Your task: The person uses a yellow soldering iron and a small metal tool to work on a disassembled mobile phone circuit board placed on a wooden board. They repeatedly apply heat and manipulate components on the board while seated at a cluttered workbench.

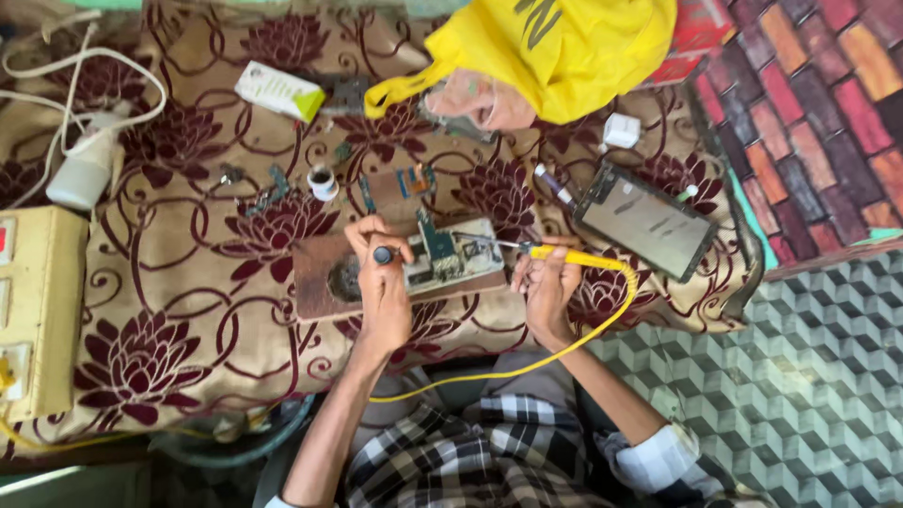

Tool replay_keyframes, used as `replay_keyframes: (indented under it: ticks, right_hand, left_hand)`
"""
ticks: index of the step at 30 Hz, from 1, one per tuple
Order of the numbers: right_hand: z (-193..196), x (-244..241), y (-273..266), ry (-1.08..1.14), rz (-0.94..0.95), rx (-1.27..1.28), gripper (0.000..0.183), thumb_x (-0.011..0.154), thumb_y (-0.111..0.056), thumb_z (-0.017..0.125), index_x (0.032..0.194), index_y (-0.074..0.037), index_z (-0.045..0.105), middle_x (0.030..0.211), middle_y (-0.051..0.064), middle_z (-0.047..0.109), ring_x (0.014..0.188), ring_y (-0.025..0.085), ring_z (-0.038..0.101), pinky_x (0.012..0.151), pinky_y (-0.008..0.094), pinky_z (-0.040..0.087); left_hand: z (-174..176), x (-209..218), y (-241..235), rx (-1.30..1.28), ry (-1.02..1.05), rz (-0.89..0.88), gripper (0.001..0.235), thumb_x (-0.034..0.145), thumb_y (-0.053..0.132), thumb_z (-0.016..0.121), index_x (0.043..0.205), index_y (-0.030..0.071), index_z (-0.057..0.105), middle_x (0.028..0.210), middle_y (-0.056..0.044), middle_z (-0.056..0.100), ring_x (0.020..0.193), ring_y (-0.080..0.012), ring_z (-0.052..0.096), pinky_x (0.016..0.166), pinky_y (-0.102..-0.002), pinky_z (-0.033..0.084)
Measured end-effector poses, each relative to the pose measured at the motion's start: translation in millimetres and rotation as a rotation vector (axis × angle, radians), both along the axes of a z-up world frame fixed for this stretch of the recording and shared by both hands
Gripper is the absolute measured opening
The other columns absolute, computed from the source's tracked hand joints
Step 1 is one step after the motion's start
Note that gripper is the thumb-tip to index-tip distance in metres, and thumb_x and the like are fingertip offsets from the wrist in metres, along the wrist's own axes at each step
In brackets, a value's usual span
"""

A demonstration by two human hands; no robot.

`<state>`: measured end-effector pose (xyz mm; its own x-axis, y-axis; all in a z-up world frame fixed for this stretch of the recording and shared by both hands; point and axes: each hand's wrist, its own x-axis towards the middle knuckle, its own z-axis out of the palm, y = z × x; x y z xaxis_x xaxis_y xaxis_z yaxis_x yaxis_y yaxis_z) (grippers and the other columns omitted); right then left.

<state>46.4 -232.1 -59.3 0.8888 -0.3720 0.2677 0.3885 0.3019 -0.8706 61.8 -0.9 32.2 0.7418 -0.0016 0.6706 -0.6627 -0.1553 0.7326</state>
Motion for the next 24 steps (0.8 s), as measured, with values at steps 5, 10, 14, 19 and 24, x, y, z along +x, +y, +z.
replay_keyframes:
  ticks: [5, 10, 14, 19, 24]
  right_hand:
    - [-2.5, 0.9, -3.1, -0.058, 0.004, 0.086, 0.033, 0.115, -0.042, 0.039, 0.119, -0.010, 0.043, 0.068, 0.008, 0.055, 0.051, 0.015, 0.054, 0.045, 0.026, 0.040]
    - [-6.8, -3.1, -5.6, -0.087, -0.024, 0.085, 0.035, 0.115, -0.043, 0.038, 0.115, -0.009, 0.044, 0.067, 0.007, 0.053, 0.048, 0.013, 0.049, 0.040, 0.024, 0.036]
    - [-12.1, -7.7, -9.5, -0.108, -0.053, 0.132, 0.034, 0.115, -0.042, 0.040, 0.114, -0.008, 0.045, 0.065, 0.005, 0.052, 0.047, 0.011, 0.048, 0.040, 0.023, 0.036]
    - [-15.8, -9.2, -7.7, -0.148, -0.041, 0.114, 0.030, 0.113, -0.037, 0.043, 0.110, -0.007, 0.045, 0.066, 0.004, 0.050, 0.049, 0.013, 0.050, 0.040, 0.025, 0.040]
    - [-14.9, -12.4, -4.0, -0.109, -0.097, 0.124, 0.027, 0.113, -0.032, 0.046, 0.106, -0.007, 0.047, 0.063, -0.003, 0.039, 0.043, 0.008, 0.041, 0.038, 0.024, 0.038]
  left_hand:
    - [-22.2, -6.2, -6.5, -0.114, 0.071, 0.083, 0.049, 0.114, 0.044, 0.039, 0.106, -0.001, 0.057, 0.111, -0.010, 0.044, 0.093, -0.0208, 0.043, 0.087, -0.034, 0.038]
    - [-46.3, -0.3, -16.0, -0.043, -0.097, 0.148, 0.043, 0.116, 0.041, 0.037, 0.107, 0.002, 0.052, 0.105, -0.009, 0.053, 0.083, -0.0157, 0.053, 0.070, -0.031, 0.046]
    - [-68.5, 1.8, -19.8, 0.021, -0.208, 0.196, 0.038, 0.116, 0.037, 0.039, 0.103, 0.002, 0.050, 0.100, -0.010, 0.056, 0.077, -0.0138, 0.053, 0.062, -0.031, 0.045]
    - [-88.2, 11.9, -19.5, 0.015, -0.225, 0.324, 0.040, 0.115, 0.040, 0.031, 0.100, 0.007, 0.047, 0.098, -0.007, 0.054, 0.075, -0.0122, 0.051, 0.058, -0.027, 0.045]
    - [-81.9, 9.9, -17.7, -0.038, -0.208, 0.295, 0.039, 0.116, 0.038, 0.030, 0.102, 0.005, 0.046, 0.097, -0.006, 0.053, 0.076, -0.0128, 0.050, 0.061, -0.029, 0.045]
